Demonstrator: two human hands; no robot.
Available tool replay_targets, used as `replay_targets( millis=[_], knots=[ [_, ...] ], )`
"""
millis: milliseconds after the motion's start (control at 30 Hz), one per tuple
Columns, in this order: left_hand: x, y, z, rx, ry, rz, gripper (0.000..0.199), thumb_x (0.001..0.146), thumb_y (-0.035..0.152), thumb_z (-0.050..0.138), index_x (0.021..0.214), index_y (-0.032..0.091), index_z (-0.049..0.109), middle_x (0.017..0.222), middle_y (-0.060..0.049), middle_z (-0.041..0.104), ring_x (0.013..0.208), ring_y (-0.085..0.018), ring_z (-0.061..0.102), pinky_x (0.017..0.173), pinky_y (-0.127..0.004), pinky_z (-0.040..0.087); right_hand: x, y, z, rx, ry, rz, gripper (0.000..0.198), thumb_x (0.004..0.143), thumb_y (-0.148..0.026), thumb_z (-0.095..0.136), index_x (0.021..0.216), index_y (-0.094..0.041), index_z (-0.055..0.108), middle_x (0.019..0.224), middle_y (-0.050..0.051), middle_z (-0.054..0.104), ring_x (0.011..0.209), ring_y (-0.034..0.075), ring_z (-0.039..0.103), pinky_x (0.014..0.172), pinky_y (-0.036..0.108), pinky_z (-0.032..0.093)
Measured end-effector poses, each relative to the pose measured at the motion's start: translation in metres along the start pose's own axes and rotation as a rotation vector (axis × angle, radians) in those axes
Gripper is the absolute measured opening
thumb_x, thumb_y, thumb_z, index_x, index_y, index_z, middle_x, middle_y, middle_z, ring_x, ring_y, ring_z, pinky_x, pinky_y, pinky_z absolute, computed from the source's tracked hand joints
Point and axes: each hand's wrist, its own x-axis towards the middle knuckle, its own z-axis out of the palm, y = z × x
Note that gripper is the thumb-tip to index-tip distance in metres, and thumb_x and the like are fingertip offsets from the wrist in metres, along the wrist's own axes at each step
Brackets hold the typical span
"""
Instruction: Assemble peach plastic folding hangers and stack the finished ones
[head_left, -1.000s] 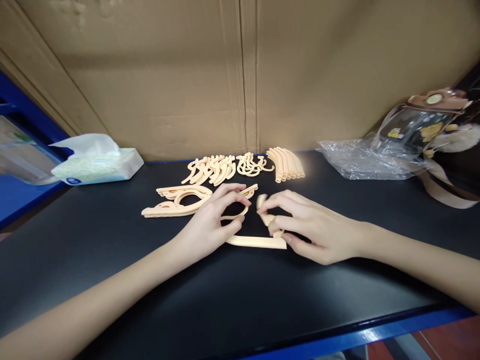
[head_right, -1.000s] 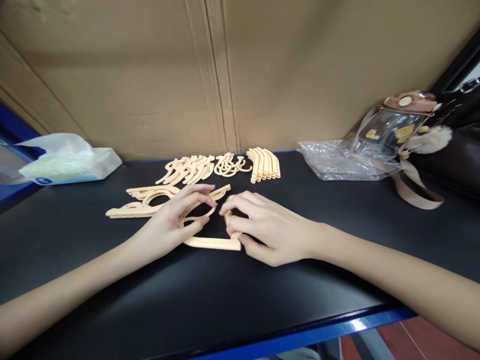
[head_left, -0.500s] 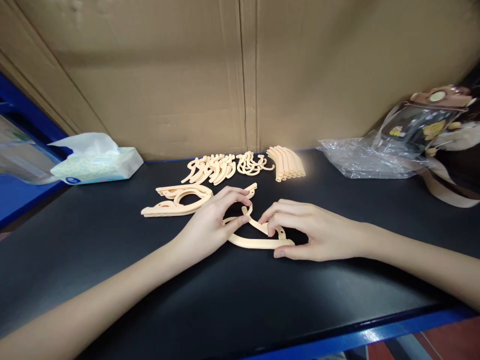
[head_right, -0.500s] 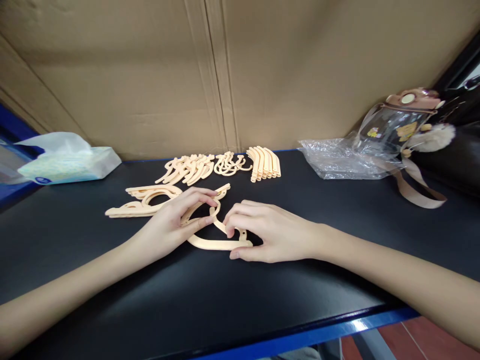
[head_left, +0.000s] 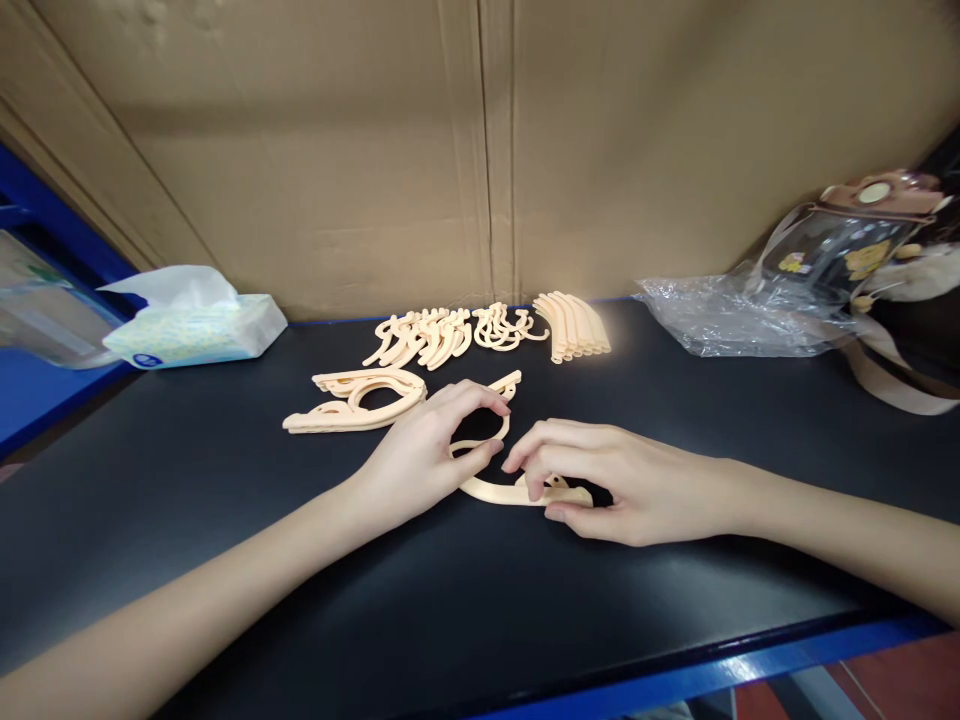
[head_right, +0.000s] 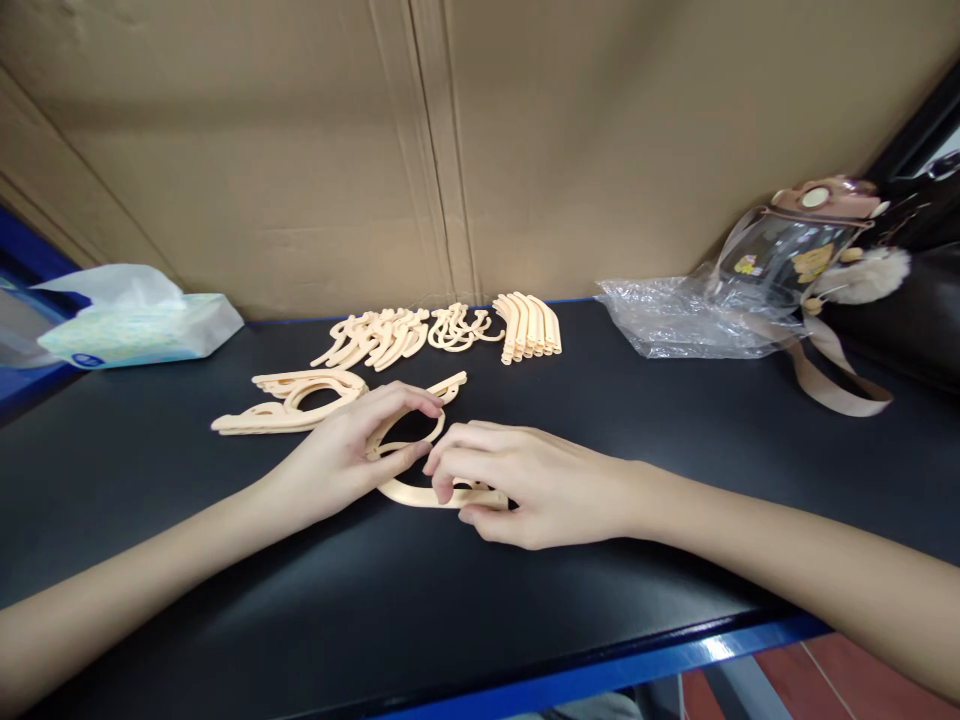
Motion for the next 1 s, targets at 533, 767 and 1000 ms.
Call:
replay_targets(
  millis=[533, 767, 1000],
  knots=[
    [0.000, 0.005, -0.004, 0.024, -0.073, 0.027, 0.019, 0.085, 0.028, 0.060, 0.104, 0.023, 0.058, 0.111, -0.002, 0.062, 0.105, -0.020, 0.055, 0.091, -0.033, 0.043, -0.004, 0.017, -0.003, -0.131, 0.100, -0.020, 0.020, 0.080, -0.003, 0.049, 0.090, -0.019, 0.053, 0.097, 0.004, 0.060, 0.085, 0.013, 0.055, 0.075, 0.025, 0.044],
    [0.000, 0.006, -0.005, 0.007, -0.069, 0.012, 0.019, 0.087, 0.029, 0.055, 0.104, 0.023, 0.059, 0.109, -0.003, 0.064, 0.104, -0.021, 0.056, 0.091, -0.035, 0.044, -0.004, 0.019, -0.005, -0.158, 0.097, -0.016, 0.019, 0.082, -0.003, 0.046, 0.089, -0.019, 0.053, 0.098, 0.004, 0.061, 0.085, 0.013, 0.055, 0.075, 0.026, 0.043],
    [-0.002, 0.003, -0.006, -0.068, -0.093, 0.051, 0.031, 0.091, 0.011, 0.033, 0.108, 0.020, 0.057, 0.112, -0.004, 0.061, 0.106, -0.018, 0.056, 0.093, -0.033, 0.044, -0.003, 0.027, -0.010, -0.331, 0.134, 0.000, 0.026, 0.083, 0.001, 0.041, 0.089, -0.020, 0.055, 0.097, 0.004, 0.061, 0.093, 0.017, 0.051, 0.083, 0.032, 0.040]
  ],
)
